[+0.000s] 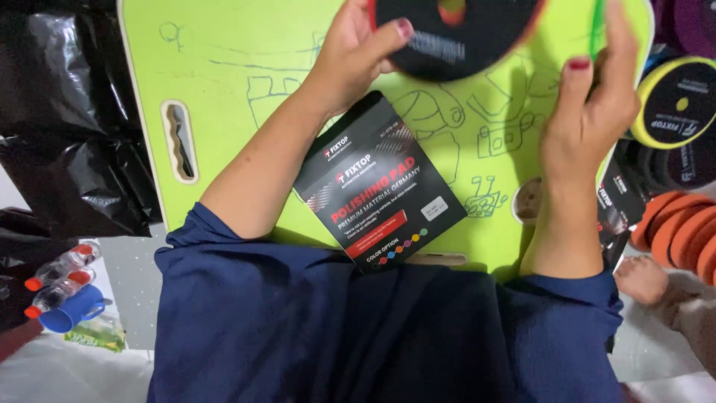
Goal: The person cleans a red polishing pad with a green brush, then places it into a black plastic bag along with a product card. They seal the bag and repeat the process with another pad.
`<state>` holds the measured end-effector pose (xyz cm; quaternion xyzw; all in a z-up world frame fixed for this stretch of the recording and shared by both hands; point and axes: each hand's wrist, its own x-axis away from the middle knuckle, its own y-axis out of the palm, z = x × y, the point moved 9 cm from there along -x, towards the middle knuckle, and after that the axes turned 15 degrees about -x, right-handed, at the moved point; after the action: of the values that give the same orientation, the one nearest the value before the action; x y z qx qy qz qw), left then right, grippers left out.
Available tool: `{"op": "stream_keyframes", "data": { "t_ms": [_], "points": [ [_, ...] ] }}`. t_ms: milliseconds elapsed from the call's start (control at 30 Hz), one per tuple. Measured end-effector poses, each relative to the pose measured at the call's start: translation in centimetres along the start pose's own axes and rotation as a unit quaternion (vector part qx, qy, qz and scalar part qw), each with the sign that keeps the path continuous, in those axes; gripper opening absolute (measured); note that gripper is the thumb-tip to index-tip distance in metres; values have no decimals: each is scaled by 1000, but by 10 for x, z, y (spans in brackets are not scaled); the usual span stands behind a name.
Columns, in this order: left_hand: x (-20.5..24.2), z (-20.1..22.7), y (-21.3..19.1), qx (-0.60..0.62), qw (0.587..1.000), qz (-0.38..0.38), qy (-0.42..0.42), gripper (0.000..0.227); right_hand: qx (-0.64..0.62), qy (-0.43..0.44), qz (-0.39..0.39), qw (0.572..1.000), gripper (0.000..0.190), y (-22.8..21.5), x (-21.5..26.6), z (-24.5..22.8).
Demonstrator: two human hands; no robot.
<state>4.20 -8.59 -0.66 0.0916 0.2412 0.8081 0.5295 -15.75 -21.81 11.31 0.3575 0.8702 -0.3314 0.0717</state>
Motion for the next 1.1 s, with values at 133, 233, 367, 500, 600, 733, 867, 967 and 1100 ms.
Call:
{"op": "stream_keyframes", "data": {
  "t_ms": [133, 233, 367, 500, 600, 733, 867, 967, 1100],
  "points": [
    [-2, 11, -9, 62, 997, 46, -10, 33, -53, -72, -170, 981, 14, 27, 4, -14],
    [-2, 3, -9, 70, 997, 39, -6, 26, 22, -52, -125, 990, 37, 15, 1, 3],
    [-5, 1, -10, 28, 999, 23, 29, 33, 44, -125, -26, 991, 33, 9, -1, -17],
    [0, -2, -5, 5, 1000, -7, 8, 45, 88, -62, -91, 990, 30, 30, 10, 27],
    [-1, 8, 0, -43, 998, -18, 30, 43, 55, -127, 60, 989, 46, -19, -13, -7],
    [3, 7, 8, -133, 991, -29, 6, 58, 24, -105, 21, 994, 25, 18, 11, -11],
    [6, 7, 16, -110, 992, -65, 23, 64, 115, -143, 20, 983, 23, 8, -2, -22],
    [5, 3, 18, -110, 991, -64, 31, 69, 82, -113, 49, 989, 42, 0, 5, -14],
    [6, 11, 34, -123, 987, -103, -15, 75, 230, -195, -23, 953, 46, 41, 18, -46]
  ]
}}
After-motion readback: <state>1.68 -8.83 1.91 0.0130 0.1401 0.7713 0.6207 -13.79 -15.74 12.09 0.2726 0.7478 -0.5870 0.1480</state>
